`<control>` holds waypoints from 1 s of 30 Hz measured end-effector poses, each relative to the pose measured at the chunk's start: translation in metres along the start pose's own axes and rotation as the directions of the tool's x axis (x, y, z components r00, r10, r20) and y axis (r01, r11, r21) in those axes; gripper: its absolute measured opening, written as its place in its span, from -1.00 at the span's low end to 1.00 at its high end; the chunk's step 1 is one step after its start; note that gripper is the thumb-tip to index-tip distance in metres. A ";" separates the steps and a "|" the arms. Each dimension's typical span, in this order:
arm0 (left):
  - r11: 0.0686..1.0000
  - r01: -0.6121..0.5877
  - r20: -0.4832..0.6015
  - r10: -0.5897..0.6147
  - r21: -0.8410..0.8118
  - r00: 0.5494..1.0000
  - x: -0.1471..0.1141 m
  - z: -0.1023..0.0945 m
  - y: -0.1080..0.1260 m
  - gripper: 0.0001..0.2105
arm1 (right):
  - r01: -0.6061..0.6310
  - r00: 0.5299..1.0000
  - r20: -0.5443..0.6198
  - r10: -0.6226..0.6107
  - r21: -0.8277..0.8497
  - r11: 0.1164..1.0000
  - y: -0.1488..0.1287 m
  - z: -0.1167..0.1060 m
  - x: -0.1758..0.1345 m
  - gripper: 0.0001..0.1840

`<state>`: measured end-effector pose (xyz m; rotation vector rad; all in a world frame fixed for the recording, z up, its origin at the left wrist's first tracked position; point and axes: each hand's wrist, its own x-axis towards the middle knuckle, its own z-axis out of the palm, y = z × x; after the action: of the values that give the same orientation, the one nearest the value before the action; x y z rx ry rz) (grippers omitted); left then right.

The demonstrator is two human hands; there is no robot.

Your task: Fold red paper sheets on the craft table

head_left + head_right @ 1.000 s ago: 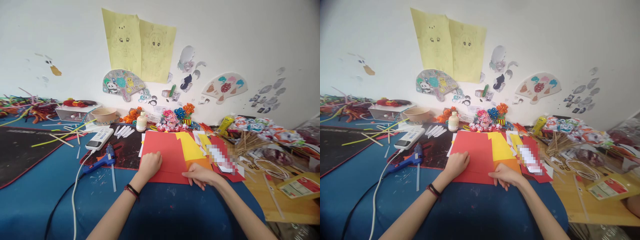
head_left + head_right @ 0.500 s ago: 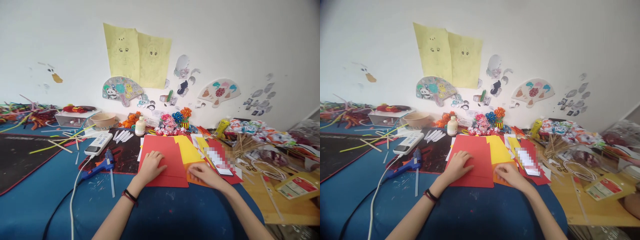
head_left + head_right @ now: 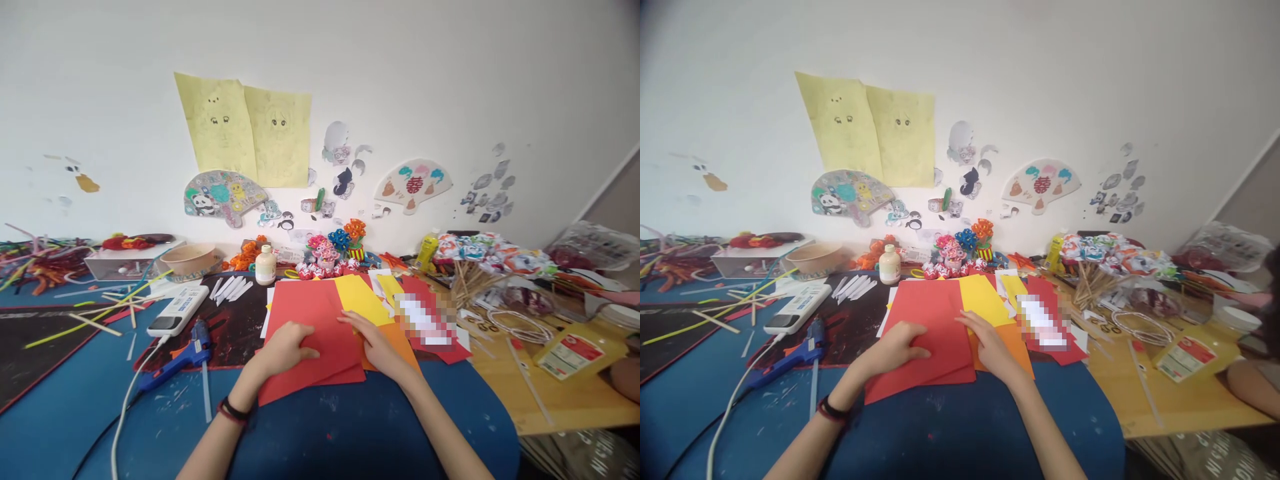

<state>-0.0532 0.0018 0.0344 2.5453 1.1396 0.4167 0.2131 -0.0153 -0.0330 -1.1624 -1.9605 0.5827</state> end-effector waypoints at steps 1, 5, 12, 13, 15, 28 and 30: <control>0.999 -0.003 -0.029 0.002 -0.036 1.000 -0.001 -0.008 0.002 -0.74 | 0.024 1.000 0.000 -0.024 -0.015 1.000 -0.002 -0.002 -0.001 -0.22; 0.973 -0.013 -0.178 -0.029 -0.232 0.984 -0.005 -0.047 0.012 -0.66 | 0.086 0.994 -0.064 -0.094 -0.106 0.991 -0.021 -0.008 0.000 -0.41; 0.843 -0.051 -0.194 -0.064 -0.535 0.979 -0.009 -0.096 0.032 -0.66 | 0.014 0.980 -0.199 0.017 0.152 0.988 -0.067 -0.017 0.014 -0.68; 0.826 -0.040 -0.194 -0.086 -0.562 0.977 -0.009 -0.097 0.034 -0.65 | -0.012 0.971 -0.235 0.050 0.162 0.987 -0.070 -0.018 0.017 -0.65; 0.809 -0.020 -0.210 -0.129 -0.587 0.969 -0.010 -0.095 0.035 -0.62 | -0.034 0.956 -0.280 0.086 0.185 0.982 -0.074 -0.020 0.023 -0.62; 0.621 0.098 -0.178 -0.366 -0.777 0.913 -0.013 -0.084 0.011 -0.56 | -0.144 0.945 0.327 0.016 0.372 0.917 -0.074 -0.080 0.002 0.04; 0.570 0.129 -0.118 -0.376 -0.811 0.919 -0.011 -0.081 0.008 -0.55 | -0.165 0.950 0.304 0.069 0.302 0.939 -0.075 -0.081 -0.001 0.12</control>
<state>-0.0862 0.0024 0.1097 1.5270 1.0553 0.9805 0.2387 -0.0519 0.0678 -1.0339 -1.9427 1.1508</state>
